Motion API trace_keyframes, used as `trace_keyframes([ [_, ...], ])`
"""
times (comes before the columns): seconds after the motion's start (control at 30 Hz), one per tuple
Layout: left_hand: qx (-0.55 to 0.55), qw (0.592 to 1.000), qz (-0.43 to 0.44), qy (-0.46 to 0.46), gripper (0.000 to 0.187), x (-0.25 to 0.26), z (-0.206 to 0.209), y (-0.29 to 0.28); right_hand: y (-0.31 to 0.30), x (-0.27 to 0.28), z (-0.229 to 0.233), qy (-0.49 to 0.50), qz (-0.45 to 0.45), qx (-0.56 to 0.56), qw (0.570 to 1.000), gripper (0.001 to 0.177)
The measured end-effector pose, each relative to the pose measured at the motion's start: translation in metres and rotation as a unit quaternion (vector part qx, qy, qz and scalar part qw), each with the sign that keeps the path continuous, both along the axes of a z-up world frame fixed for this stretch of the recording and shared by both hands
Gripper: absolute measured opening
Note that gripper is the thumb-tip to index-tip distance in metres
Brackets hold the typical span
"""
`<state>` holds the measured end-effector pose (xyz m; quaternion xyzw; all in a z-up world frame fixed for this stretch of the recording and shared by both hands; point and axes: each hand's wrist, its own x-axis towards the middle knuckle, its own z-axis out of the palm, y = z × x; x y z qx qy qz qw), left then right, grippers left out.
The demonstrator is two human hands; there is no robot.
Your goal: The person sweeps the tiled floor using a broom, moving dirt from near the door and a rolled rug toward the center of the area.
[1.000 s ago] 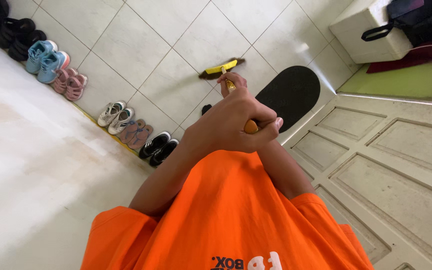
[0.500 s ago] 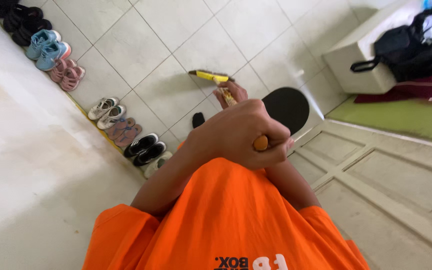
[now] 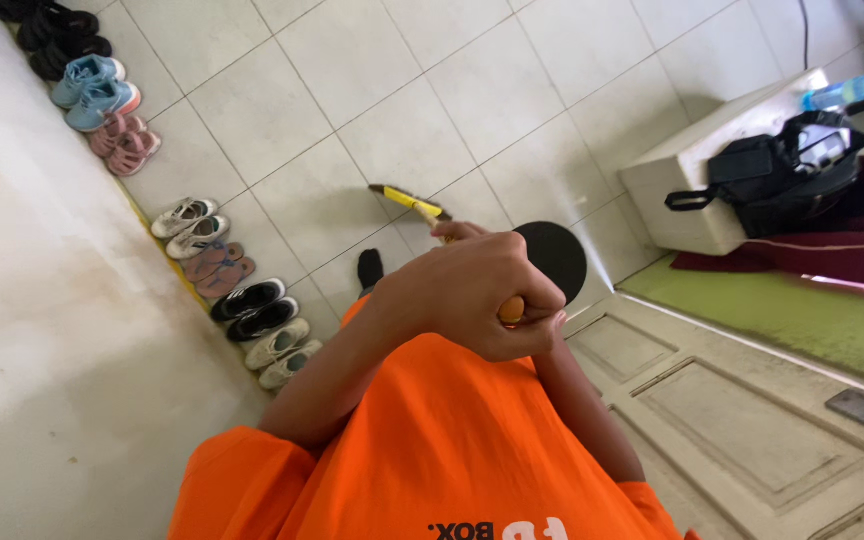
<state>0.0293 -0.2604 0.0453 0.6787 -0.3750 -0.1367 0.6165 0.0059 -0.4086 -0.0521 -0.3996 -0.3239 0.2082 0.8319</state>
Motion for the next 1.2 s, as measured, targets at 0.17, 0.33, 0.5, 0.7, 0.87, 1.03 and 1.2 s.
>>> trace_keyframes([
  [0.17, 0.022, 0.999, 0.047, -0.001, 0.032, 0.005, 0.008, -0.019, -0.025, 0.002, -0.002, 0.118, 0.032, 0.112, 0.986, 0.036],
  [0.33, 0.033, 0.993, 0.109, 0.019, 0.031, 0.005, 0.012, -0.033, -0.035, 0.006, -0.02, 0.146, 0.018, 0.062, 0.987, 0.031],
  [0.5, -0.006, 0.98, 0.189, -0.052, 0.068, -0.003, 0.001, -0.031, -0.043, 0.01, -0.037, 0.104, -0.058, -0.157, 0.98, 0.028],
  [0.7, -0.082, 0.955, 0.262, 0.113, 0.045, -0.012, -0.066, -0.022, -0.052, 0.036, -0.052, 0.004, -0.178, -0.515, 0.839, 0.025],
  [0.87, 0.009, 0.905, 0.375, 0.202, 0.025, -0.022, -0.147, -0.018, -0.062, 0.042, -0.047, -0.056, -0.232, -0.461, 0.855, 0.024],
  [1.03, 0.144, 0.873, 0.412, 0.218, 0.041, -0.026, -0.218, -0.03, -0.061, 0.049, -0.036, 0.008, -0.236, -0.513, 0.825, 0.028],
  [1.2, 0.149, 0.859, 0.438, 0.218, 0.067, -0.032, -0.266, -0.058, -0.06, 0.049, -0.038, -0.095, -0.246, -0.468, 0.843, 0.028],
])
